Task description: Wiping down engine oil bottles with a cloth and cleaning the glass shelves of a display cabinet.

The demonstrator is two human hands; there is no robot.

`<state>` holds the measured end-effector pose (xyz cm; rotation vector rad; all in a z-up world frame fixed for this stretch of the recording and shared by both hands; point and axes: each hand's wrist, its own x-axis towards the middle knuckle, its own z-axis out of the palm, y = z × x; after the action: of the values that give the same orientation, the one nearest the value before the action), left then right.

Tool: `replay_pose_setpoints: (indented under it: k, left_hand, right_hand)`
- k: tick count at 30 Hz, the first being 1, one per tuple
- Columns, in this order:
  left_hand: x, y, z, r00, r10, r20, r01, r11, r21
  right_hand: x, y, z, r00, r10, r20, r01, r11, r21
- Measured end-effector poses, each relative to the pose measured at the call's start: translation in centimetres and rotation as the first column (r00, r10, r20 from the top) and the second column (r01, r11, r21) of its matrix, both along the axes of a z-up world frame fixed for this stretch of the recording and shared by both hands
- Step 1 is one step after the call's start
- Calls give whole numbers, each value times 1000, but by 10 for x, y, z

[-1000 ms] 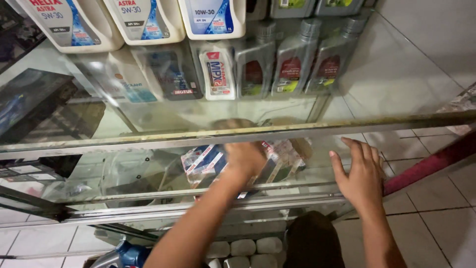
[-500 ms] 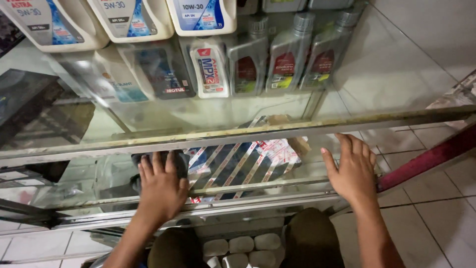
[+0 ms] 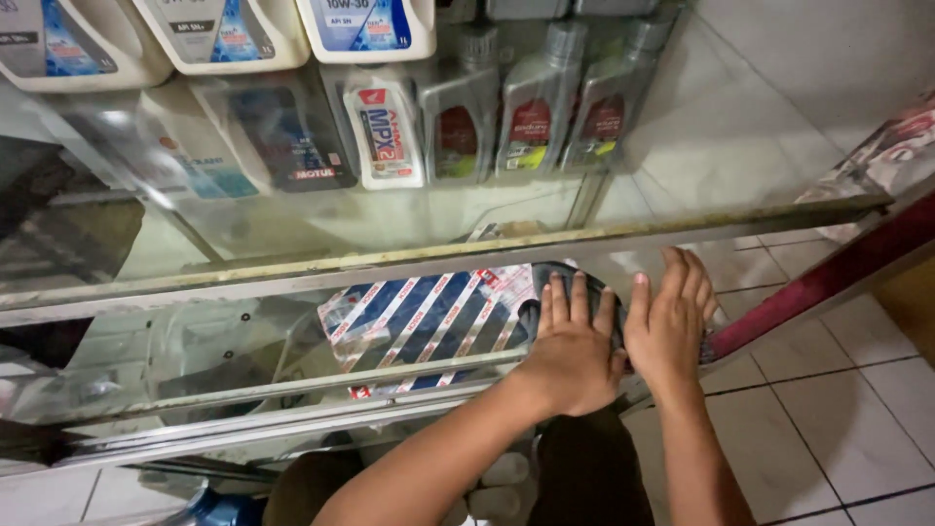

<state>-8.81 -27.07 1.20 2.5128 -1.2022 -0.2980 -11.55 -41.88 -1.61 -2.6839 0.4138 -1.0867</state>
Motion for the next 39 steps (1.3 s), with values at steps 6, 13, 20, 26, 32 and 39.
replay_pose_setpoints:
  k: [6,13,20,26,32,39]
  left_hand:
    - [38,81,7,996,14,92,-32,979,201]
    - [141,313,-42,899,372,230,-391,919,43]
    - [102,421,-79,739,569,361,-568,814,-121]
    - [88,427,-96,636,639,432,-668,736,-104]
    - [141,363,-64,614,598,514,-668,741,-64]
    - [148,172,-83,540,-3,841,-84,995,58]
  right_hand:
    - [0,-16,-13,996,2,-88,10,992,126]
    - [1,-11,-10,998,52,-46,-48,995,92]
    - [1,-10,-13,994,55,-95,-50,997,59]
    - [0,2,-7,998,41,-40,-44,996,-78]
    - [4,-5,-13,997,33,-68,-36,999,-36]
    - [2,6,-7,999,-25,-37,24,999,-49]
